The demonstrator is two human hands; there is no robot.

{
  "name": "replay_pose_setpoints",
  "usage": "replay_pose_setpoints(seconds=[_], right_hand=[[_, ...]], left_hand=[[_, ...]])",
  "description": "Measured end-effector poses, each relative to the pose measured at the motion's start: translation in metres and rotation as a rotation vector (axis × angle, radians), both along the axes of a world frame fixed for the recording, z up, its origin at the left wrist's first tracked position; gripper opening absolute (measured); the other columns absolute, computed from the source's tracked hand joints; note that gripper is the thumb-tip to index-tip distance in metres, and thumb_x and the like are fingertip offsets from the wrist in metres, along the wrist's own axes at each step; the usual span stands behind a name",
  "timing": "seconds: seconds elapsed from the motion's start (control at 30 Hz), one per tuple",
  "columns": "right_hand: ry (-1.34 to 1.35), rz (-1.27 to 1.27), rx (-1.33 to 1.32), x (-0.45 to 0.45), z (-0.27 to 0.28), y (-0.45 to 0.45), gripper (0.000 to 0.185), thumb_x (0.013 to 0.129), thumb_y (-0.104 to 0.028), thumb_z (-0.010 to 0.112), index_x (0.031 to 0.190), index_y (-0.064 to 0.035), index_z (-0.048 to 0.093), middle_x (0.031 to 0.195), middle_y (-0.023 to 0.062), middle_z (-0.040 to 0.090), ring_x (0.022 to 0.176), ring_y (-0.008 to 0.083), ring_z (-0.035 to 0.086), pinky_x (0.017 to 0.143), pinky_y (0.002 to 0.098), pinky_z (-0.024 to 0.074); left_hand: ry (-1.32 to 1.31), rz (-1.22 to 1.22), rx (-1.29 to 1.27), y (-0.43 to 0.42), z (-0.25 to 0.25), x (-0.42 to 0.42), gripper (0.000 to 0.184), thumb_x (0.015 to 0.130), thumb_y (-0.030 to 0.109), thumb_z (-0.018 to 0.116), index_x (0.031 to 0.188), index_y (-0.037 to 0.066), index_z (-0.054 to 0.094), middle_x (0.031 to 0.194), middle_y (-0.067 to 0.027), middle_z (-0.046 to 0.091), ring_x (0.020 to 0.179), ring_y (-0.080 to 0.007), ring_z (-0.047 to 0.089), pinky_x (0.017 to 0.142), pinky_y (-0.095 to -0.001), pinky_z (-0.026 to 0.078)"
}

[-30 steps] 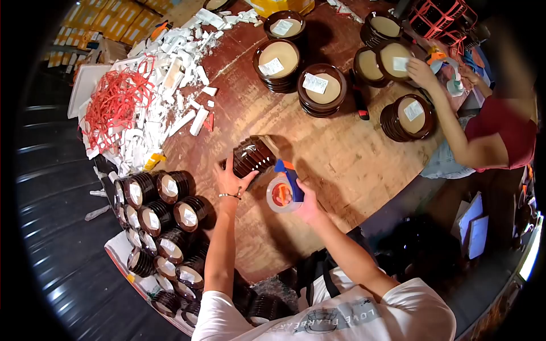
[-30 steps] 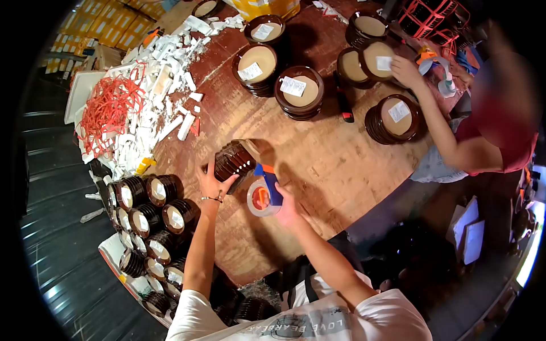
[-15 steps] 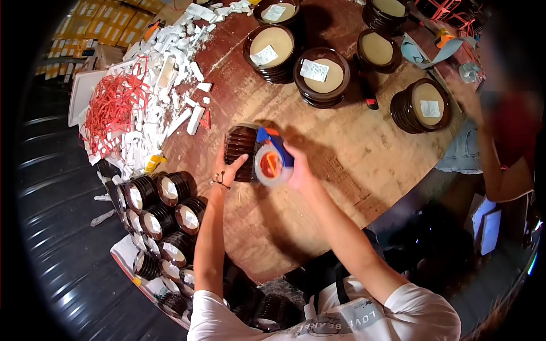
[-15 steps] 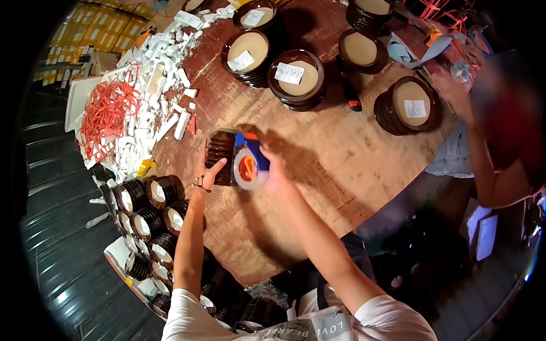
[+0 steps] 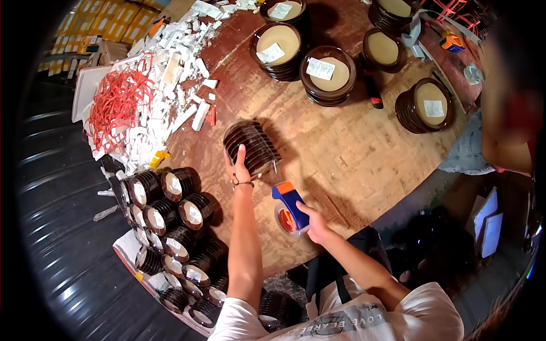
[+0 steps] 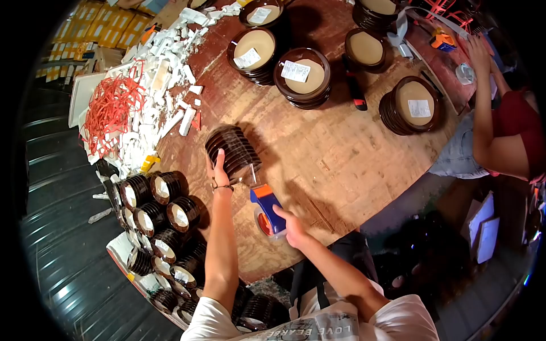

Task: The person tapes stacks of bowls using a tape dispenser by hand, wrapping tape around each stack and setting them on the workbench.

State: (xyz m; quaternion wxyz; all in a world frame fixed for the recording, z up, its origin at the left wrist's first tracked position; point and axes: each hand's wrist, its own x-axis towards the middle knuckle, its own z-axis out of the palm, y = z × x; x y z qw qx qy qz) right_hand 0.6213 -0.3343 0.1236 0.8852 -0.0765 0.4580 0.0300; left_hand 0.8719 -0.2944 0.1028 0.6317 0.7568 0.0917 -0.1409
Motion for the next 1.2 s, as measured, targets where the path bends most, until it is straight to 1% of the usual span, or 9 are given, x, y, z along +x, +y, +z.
replay_pose_setpoints(seconds=[0.17,0.37,0.5,0.7,0.83,0.9,0.97,1.1,1.2], right_hand=[[-0.079,0.123,-0.142,0.024,0.003,-0.022,0.042,0.095,-0.042,0.064,0.102,-0.0002,0.065,0.079,0.0063,0.066,0.066,0.0149,0.063,0.062,0.0273,0.0494],[-0.28,0.597,-0.918,0.091,0.039,-0.069,0.047,0.095,-0.045,0.06,0.085,0.0005,0.069,0.069,0.0014,0.063,0.062,0.0096,0.056,0.059,0.0292,0.0448],[-0.3,0.74,-0.809,0.164,0.021,-0.06,0.043,0.095,-0.042,0.059,0.075,-0.0043,0.066,0.062,0.0006,0.061,0.055,0.0117,0.056,0.055,0.0315,0.0436],[-0.147,1.069,-1.351,0.24,0.059,-0.065,0.054,0.085,-0.053,0.062,0.075,-0.0007,0.072,0.07,0.0177,0.069,0.069,0.0281,0.069,0.067,0.0395,0.0502],[-0.075,1.199,-1.349,0.295,0.115,-0.074,0.051,0.084,-0.047,0.065,0.081,0.0031,0.073,0.075,0.0198,0.071,0.072,0.0284,0.07,0.069,0.0391,0.051],[-0.135,1.183,-1.314,0.327,0.108,-0.077,0.053,0.084,-0.048,0.064,0.09,0.0038,0.073,0.086,0.0232,0.072,0.085,0.0328,0.071,0.078,0.0415,0.0523],[-0.203,1.143,-0.9,0.353,0.121,-0.076,0.04,0.092,-0.035,0.059,0.083,0.0016,0.071,0.069,0.0145,0.068,0.061,0.0234,0.065,0.063,0.0374,0.0513],[-0.22,1.184,-0.699,0.371,0.141,-0.066,0.038,0.099,-0.034,0.05,0.083,-0.0018,0.062,0.062,0.0108,0.06,0.044,0.0196,0.052,0.047,0.03,0.0441],[-0.453,1.063,-0.759,0.329,0.134,-0.07,0.041,0.101,-0.036,0.049,0.083,-0.0024,0.063,0.063,0.0072,0.061,0.048,0.016,0.055,0.048,0.0289,0.0449]], left_hand=[[0.247,0.088,-0.269,0.021,-0.029,0.009,0.069,0.092,0.053,0.062,0.141,0.005,0.05,0.132,-0.0126,0.06,0.115,-0.0287,0.061,0.098,-0.0428,0.05],[0.725,0.099,-0.604,0.05,-0.007,0.051,0.075,0.088,0.069,0.053,0.129,0.007,0.06,0.128,-0.0163,0.063,0.115,-0.0357,0.061,0.098,-0.0532,0.049],[0.834,0.11,-0.569,0.073,-0.01,0.076,0.071,0.088,0.069,0.05,0.126,0.01,0.063,0.124,-0.015,0.067,0.108,-0.0362,0.065,0.092,-0.0565,0.052],[1.022,0.352,-0.87,0.077,0.017,0.088,0.063,0.092,0.063,0.047,0.124,0.013,0.066,0.123,-0.0145,0.067,0.116,-0.0358,0.062,0.096,-0.0622,0.049],[0.648,0.189,-1.024,0.071,0.05,0.078,0.077,0.091,0.07,0.042,0.143,0.014,0.049,0.141,-0.0145,0.054,0.13,-0.0378,0.051,0.104,-0.0662,0.04],[0.646,0.199,-0.671,0.065,0.073,0.093,0.082,0.092,0.069,0.045,0.15,0.012,0.039,0.152,-0.0164,0.042,0.138,-0.036,0.043,0.109,-0.0599,0.035],[-0.02,0.454,-0.072,0.057,-0.012,0.128,0.076,0.094,0.056,0.055,0.151,0.009,0.037,0.147,-0.0158,0.048,0.132,-0.0326,0.048,0.106,-0.0463,0.041],[-0.101,0.56,-0.222,0.062,-0.018,0.15,0.038,0.102,0.022,0.05,0.136,0.006,0.056,0.126,-0.0113,0.064,0.113,-0.0228,0.06,0.1,-0.0357,0.044],[-0.027,0.577,-0.239,0.064,-0.008,0.149,0.031,0.102,0.018,0.049,0.127,0.006,0.063,0.117,-0.0081,0.067,0.105,-0.02,0.062,0.093,-0.0332,0.047]])
